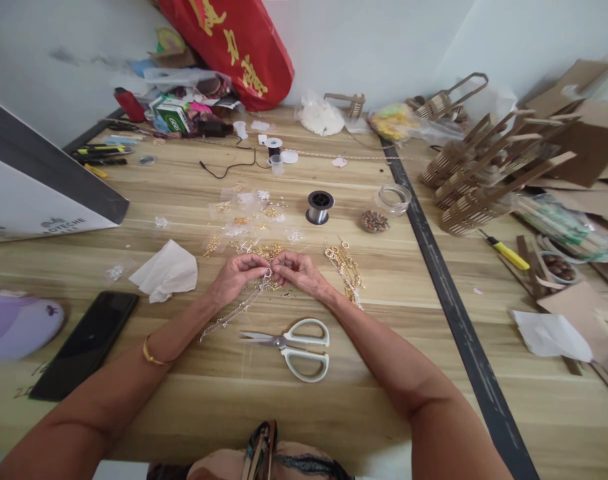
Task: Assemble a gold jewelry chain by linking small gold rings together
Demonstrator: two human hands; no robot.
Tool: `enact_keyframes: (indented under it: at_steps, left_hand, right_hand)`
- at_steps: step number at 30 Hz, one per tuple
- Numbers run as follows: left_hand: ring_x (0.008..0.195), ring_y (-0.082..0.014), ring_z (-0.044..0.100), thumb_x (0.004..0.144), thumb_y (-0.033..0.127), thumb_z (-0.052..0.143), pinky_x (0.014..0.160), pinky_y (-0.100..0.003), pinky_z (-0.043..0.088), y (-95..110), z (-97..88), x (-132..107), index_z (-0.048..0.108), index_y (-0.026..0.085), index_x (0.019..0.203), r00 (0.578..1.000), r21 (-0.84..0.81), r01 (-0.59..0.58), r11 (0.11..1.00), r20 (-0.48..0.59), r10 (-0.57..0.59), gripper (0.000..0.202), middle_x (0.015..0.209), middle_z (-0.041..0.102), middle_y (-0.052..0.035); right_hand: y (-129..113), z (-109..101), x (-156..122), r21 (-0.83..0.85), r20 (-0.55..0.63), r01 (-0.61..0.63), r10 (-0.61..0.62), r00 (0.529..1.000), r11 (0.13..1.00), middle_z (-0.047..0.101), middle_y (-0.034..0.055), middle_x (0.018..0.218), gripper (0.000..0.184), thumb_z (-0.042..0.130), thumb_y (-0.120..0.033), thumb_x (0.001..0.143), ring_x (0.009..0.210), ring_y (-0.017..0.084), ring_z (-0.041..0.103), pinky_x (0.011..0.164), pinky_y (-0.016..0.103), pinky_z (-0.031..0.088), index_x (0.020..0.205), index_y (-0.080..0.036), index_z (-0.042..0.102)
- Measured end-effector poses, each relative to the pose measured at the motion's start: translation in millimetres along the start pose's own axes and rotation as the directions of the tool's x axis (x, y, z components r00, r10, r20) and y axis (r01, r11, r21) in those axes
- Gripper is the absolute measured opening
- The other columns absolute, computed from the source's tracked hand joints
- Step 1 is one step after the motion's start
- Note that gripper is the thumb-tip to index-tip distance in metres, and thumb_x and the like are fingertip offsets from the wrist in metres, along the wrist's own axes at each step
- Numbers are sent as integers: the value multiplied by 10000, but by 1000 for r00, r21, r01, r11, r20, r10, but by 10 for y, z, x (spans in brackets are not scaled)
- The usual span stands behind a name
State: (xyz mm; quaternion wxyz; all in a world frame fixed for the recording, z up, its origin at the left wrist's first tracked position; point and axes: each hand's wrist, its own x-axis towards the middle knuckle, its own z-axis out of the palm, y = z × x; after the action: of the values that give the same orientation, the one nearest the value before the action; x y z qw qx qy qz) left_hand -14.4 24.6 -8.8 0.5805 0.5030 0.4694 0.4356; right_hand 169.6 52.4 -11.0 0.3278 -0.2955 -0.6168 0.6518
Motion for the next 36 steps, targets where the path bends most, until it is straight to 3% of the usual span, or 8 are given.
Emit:
enact_keyframes:
  at_steps: [26,36]
  left_hand:
    - [657,-139,642,562,258,803,721,-284,504,2,16,14,690,133,745,1000,-87,22,996,4,-22,249,692,707,-22]
    - [637,-142,630,573,302,791,671,-275,509,14,23,3,691,137,735,1000,-18,-16,1000,-9,16,252,689,701,-29]
  right_hand:
    - [-1,16,5,27,4,0,-1,1000,1000,614,-6,650,285,654,-423,776,557,94,559,533,225,473,841,-153,590]
    - [1,22,-1,-4,14,0,0,1000,1000,620,2,650,292,650,-428,778,563,100,566,538,230,477,835,-148,589]
